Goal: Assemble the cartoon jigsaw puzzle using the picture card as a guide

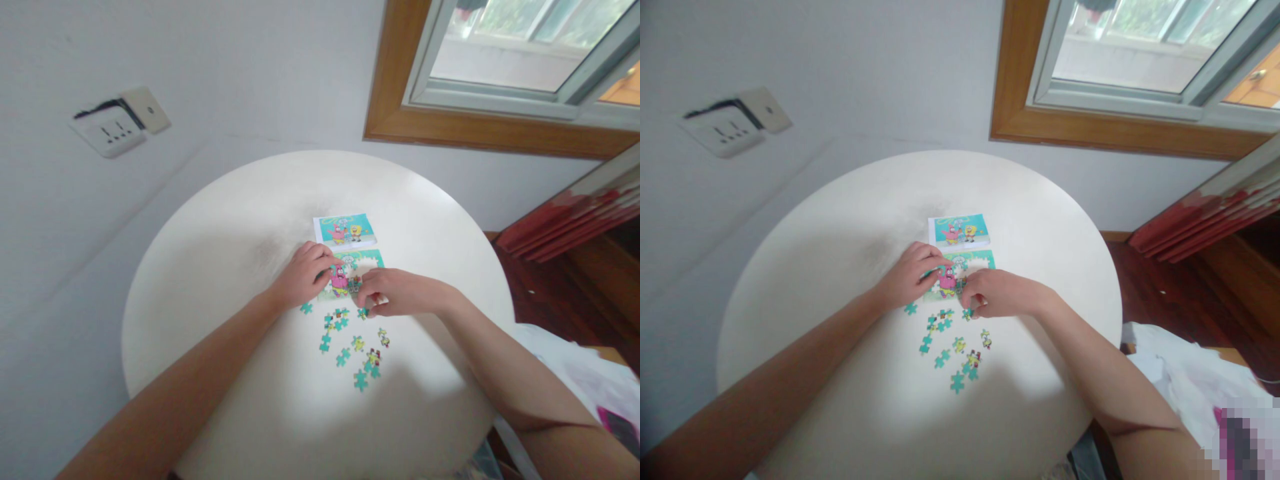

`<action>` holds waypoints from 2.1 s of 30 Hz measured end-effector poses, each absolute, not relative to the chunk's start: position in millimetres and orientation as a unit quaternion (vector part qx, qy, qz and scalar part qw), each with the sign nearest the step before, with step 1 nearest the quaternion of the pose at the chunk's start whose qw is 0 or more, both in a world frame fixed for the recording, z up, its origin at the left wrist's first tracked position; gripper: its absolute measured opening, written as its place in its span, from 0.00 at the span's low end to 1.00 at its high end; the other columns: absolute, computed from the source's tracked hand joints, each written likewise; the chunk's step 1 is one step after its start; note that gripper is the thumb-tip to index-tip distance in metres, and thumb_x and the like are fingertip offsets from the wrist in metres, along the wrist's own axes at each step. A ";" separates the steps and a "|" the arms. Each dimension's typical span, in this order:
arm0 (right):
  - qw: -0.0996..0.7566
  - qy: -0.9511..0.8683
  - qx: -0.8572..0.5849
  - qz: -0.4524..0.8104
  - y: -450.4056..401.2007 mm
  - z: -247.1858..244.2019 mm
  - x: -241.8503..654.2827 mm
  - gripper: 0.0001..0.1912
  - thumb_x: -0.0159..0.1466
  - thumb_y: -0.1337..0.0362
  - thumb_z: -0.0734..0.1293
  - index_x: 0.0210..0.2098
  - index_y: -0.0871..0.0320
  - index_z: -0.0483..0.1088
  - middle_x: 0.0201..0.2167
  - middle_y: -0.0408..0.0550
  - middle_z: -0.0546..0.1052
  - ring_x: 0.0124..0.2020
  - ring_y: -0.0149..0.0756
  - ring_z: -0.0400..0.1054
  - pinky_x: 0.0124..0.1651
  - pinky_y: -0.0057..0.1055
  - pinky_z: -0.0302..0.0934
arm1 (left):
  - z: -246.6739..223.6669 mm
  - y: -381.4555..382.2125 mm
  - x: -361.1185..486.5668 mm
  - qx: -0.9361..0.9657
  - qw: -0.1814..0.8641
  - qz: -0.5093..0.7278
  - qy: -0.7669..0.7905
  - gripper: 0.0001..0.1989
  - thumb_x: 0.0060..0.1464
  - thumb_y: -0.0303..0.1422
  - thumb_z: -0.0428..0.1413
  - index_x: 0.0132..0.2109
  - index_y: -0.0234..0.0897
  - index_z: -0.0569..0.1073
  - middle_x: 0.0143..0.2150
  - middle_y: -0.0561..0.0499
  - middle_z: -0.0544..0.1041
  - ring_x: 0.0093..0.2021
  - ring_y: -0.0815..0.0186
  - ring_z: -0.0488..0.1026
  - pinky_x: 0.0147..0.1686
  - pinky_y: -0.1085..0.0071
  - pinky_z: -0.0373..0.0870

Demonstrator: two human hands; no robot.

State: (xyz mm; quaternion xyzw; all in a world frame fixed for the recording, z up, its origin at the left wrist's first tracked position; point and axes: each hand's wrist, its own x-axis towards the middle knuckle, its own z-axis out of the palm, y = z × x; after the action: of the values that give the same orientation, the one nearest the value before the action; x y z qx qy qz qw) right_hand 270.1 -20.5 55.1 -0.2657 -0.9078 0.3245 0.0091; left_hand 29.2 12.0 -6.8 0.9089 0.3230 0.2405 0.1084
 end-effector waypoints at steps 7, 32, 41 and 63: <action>0.073 -0.916 -0.229 0.322 -25.3 50.6 257.8 0.06 0.61 0.72 0.66 0.36 0.58 0.74 0.31 0.45 0.74 0.37 0.33 0.65 0.42 0.29 0.59 | -6.7 12.6 29.9 0.903 0.115 0.258 0.324 0.14 0.59 0.27 0.50 0.49 0.40 0.75 0.44 0.47 0.72 0.48 0.59 0.65 0.51 0.60 0.61; -0.027 -0.935 -0.191 0.296 -50.6 57.4 245.0 0.03 0.58 0.72 0.67 0.30 0.59 0.70 0.30 0.45 0.71 0.36 0.33 0.64 0.41 0.29 0.57 | -5.1 11.9 28.0 0.904 0.112 0.256 0.325 0.15 0.59 0.26 0.50 0.50 0.39 0.74 0.45 0.46 0.71 0.48 0.59 0.65 0.51 0.60 0.61; -0.001 -0.937 -0.179 0.301 -52.9 55.0 238.9 0.05 0.57 0.73 0.67 0.32 0.59 0.71 0.33 0.48 0.74 0.39 0.36 0.67 0.44 0.30 0.59 | -6.3 13.1 28.2 0.903 0.112 0.254 0.327 0.15 0.59 0.27 0.50 0.51 0.39 0.74 0.45 0.46 0.71 0.48 0.59 0.65 0.51 0.61 0.61; 0.383 -0.526 -0.432 0.624 -0.9 26.2 260.3 0.10 0.52 0.62 0.74 0.30 0.57 0.70 0.29 0.40 0.75 0.31 0.27 0.70 0.37 0.28 0.66 | -8.7 12.6 29.1 0.903 0.104 0.245 0.337 0.16 0.59 0.28 0.50 0.53 0.36 0.72 0.46 0.45 0.72 0.48 0.58 0.65 0.51 0.60 0.62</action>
State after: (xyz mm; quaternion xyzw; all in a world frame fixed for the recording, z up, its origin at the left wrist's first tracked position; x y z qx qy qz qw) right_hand 260.3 -0.9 26.2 -0.4322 -0.5258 0.6244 0.3833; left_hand 29.1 12.6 -8.7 0.9030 0.3373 0.2447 0.1044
